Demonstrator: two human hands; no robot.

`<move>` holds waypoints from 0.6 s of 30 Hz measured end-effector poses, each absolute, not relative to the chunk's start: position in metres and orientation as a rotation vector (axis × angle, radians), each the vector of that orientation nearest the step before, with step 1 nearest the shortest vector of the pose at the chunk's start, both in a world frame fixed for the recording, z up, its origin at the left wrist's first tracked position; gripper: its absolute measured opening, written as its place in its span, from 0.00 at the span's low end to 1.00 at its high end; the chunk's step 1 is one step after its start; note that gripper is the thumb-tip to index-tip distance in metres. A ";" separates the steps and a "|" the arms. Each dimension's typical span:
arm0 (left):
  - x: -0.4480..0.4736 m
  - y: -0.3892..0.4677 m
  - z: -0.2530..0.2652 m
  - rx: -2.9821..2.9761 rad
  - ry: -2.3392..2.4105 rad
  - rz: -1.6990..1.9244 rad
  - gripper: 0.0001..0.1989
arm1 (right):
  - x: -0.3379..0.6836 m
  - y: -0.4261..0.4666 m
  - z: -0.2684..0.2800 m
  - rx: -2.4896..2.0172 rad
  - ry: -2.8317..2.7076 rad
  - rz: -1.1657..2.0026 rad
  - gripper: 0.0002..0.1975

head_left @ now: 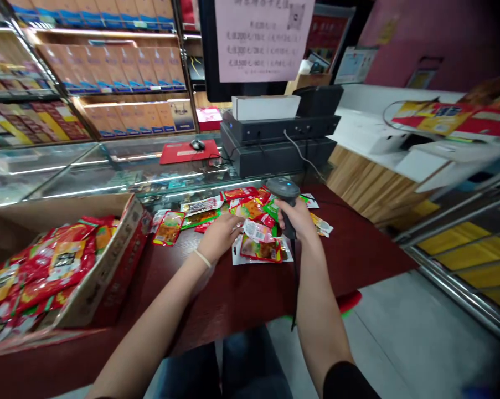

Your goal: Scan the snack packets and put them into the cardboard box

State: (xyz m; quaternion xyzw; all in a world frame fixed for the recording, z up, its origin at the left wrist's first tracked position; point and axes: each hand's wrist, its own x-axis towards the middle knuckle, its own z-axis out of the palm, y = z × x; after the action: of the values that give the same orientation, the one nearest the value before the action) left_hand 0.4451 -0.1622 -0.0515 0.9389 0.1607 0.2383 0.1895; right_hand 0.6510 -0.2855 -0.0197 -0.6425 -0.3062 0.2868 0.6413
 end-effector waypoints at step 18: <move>0.495 -0.186 -0.061 2.812 0.338 0.504 0.07 | 0.658 -0.291 -0.020 -1.428 -0.615 0.598 0.17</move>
State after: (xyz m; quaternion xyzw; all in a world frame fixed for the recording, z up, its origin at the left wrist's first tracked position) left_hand 0.4945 -0.1865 -0.0615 0.9689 0.1166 0.1738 0.1320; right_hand 0.6584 -0.2906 -0.0201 -0.6343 -0.2731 0.2657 0.6727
